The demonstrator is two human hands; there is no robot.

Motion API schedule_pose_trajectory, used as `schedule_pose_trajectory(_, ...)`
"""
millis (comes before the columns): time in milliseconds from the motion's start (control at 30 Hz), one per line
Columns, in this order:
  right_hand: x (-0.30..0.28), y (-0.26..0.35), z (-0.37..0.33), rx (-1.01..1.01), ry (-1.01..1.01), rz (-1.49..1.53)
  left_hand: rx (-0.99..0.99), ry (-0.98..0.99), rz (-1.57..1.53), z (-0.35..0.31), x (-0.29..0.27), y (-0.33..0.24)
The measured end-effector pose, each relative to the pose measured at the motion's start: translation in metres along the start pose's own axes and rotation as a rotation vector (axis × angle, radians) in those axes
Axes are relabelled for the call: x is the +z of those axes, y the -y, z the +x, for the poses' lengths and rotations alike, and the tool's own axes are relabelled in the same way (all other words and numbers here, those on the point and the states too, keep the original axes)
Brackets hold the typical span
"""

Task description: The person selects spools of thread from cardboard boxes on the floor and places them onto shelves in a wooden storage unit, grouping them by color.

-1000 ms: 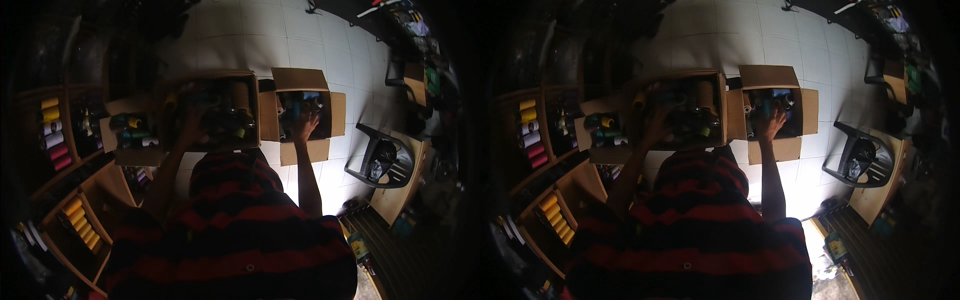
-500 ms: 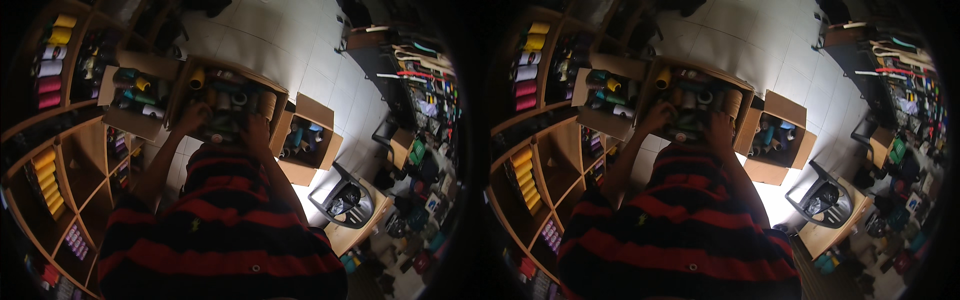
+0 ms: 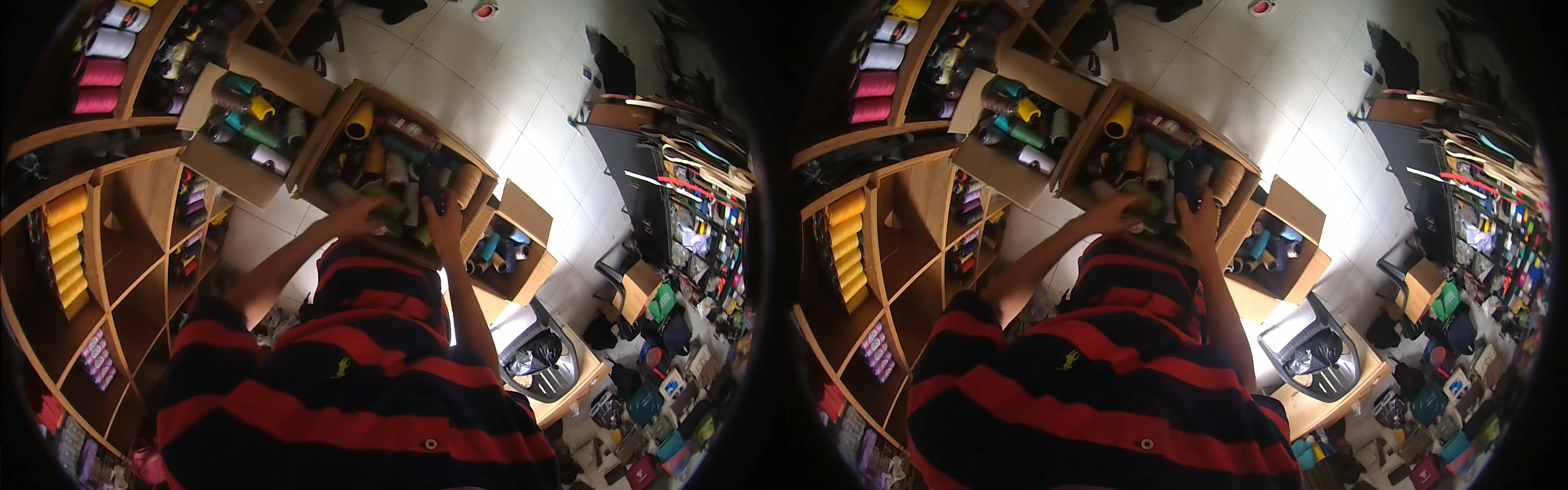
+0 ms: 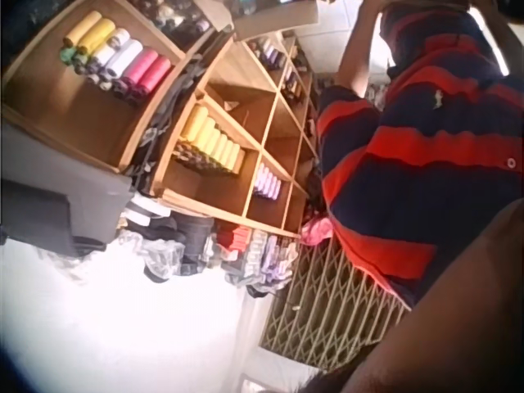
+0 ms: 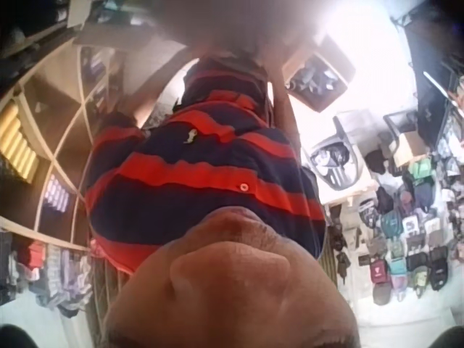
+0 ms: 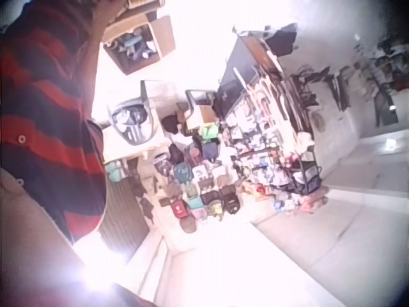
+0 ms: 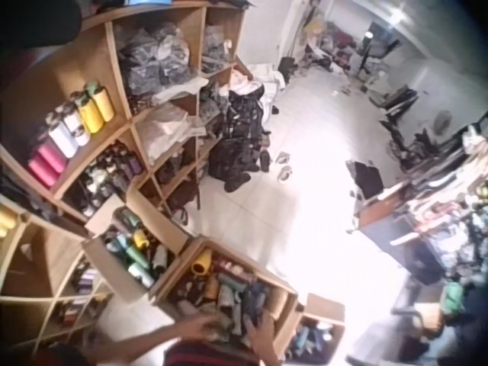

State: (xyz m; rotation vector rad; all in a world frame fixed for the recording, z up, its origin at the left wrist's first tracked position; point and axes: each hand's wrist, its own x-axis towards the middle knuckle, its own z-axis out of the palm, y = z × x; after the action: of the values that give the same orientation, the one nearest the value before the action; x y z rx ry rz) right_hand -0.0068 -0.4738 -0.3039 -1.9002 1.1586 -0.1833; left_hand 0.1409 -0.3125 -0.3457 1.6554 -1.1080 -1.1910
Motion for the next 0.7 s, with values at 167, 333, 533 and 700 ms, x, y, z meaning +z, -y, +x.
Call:
schedule_pose_trajectory(167,0.02,0.02,0.032,-0.065,0.144,0.001,-0.031,-0.141,0.028,-0.012,0.015,0.009)
schedule_pose_trajectory(333,0.045,0.053,0.056,0.175,0.308,0.02,-0.021,-0.382,0.246,-0.014,-0.002,0.012)
schedule_pose_trajectory(533,0.08,0.01,0.062,0.005,0.159,0.146,-0.077,-0.328,0.724,-0.022,-0.041,0.032)
schedule_pose_trajectory(700,0.067,0.012,0.048,-0.113,-0.084,0.1,-0.124,-0.197,0.875,-0.021,-0.042,0.033)
